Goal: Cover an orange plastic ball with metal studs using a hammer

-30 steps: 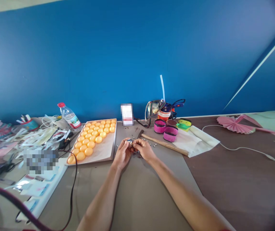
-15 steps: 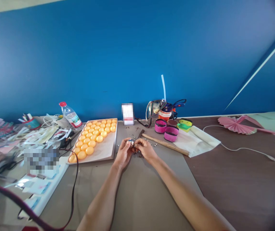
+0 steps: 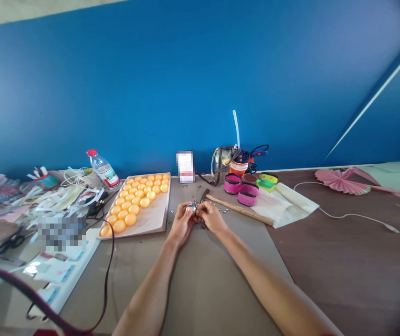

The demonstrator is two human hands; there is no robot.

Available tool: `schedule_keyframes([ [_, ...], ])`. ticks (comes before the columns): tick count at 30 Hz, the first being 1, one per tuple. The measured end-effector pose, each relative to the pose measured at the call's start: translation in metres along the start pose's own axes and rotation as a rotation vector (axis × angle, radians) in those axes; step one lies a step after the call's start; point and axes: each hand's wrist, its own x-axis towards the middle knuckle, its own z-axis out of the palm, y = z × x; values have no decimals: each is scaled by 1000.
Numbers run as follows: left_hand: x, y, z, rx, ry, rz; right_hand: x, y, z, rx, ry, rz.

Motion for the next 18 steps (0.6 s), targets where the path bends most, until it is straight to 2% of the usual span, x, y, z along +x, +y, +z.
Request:
schedule_keyframes([
  [3, 0, -1, 0, 9, -12, 7, 1, 3, 1, 20, -1, 11],
  [6, 2, 0, -3, -16, -25, 14, 4, 7, 1, 137, -46, -5],
  [9, 5, 4, -5, -77, 6, 5, 9, 11, -4, 154, -56, -39],
  [11, 6, 6, -6, -119, 23, -10, 11, 13, -9, -22, 0, -96],
  [15, 8, 7, -9, -131, 36, -31, 11, 17, -20, -562, 158, -338],
  [18, 8, 7, -10, -121, 45, -27, 6, 16, -22, -903, 171, -391],
])
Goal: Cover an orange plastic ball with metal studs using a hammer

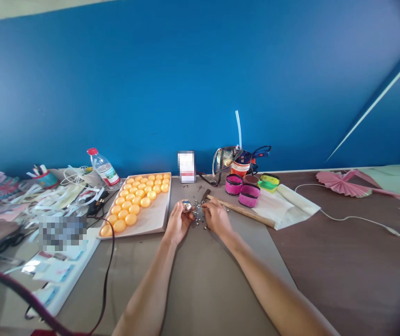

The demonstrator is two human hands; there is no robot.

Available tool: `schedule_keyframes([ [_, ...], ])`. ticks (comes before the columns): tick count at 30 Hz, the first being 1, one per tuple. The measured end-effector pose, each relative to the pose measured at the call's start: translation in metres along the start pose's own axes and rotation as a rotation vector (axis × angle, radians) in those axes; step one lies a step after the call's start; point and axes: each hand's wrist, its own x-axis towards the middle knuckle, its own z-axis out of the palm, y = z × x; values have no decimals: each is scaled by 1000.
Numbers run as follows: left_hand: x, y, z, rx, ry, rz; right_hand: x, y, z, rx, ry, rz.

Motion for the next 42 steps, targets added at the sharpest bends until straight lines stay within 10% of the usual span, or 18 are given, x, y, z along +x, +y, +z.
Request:
schedule_keyframes([
  [13, -2, -1, -1, 13, -67, -5, -7, -15, 0, -392, -265, 36],
  [42, -1, 1, -1, -1, -34, -8, -6, -8, -5, -272, -118, 19],
])
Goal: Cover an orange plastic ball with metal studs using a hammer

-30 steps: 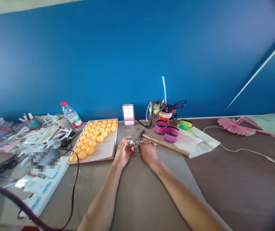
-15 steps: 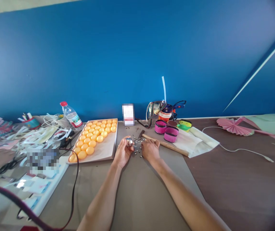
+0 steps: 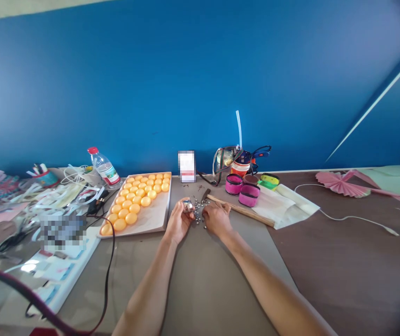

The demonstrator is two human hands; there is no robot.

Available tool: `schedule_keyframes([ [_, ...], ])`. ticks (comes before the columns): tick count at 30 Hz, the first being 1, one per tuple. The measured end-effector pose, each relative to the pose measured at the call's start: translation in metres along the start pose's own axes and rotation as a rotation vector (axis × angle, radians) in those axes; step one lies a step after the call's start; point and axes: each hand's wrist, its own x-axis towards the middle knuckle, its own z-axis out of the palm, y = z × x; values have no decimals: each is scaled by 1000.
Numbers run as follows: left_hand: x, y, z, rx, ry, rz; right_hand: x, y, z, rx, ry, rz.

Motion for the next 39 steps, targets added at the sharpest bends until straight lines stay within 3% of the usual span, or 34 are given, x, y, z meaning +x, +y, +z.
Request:
schedule_keyframes([
  [4, 0, 0, 2, -6, 12, -10, 4, 4, 4, 212, 180, 21],
  [7, -1, 0, 3, -1, 19, -9, 7, 4, 5, 472, 236, 61],
  [10, -1, -1, 4, 4, 22, -1, 8, -2, 1, 739, 167, 171],
  [13, -1, -1, 4, 11, 23, 4, 8, -10, -4, 1003, -2, 264],
  [18, -1, -1, 5, 24, 20, -4, 8, -19, -5, 1398, -107, 255],
  [28, -2, 0, 7, 43, -22, 2, 6, -18, -8, 1529, -169, 232],
  [33, -3, -2, 8, 93, -39, 15, 6, -20, -4, 1405, -121, 255],
  [39, -3, -4, 7, 119, 8, 32, 6, -22, -2, 1194, -58, 147],
])
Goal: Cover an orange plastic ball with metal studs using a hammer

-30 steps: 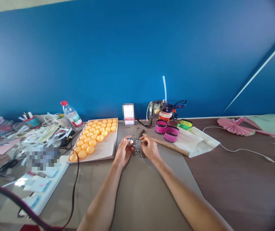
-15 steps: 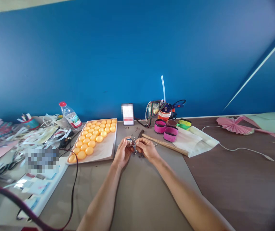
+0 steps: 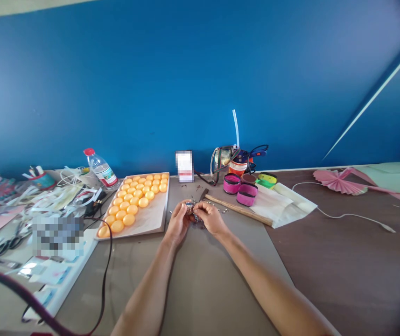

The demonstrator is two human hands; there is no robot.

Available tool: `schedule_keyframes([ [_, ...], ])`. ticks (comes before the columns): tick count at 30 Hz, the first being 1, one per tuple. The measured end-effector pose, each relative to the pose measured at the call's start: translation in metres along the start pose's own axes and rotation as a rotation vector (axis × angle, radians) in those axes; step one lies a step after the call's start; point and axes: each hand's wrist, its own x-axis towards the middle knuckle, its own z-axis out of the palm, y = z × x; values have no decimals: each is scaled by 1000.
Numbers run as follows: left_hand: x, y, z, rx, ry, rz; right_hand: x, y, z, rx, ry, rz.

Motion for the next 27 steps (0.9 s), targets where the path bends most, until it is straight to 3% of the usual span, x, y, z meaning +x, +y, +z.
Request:
schedule_keyframes([
  [10, -1, -1, 2, 30, -17, 19, -1, -5, 5, 0, -33, 48],
  [27, 1, -14, -2, 154, 72, 69, -1, 1, 7, -96, 78, 101],
])
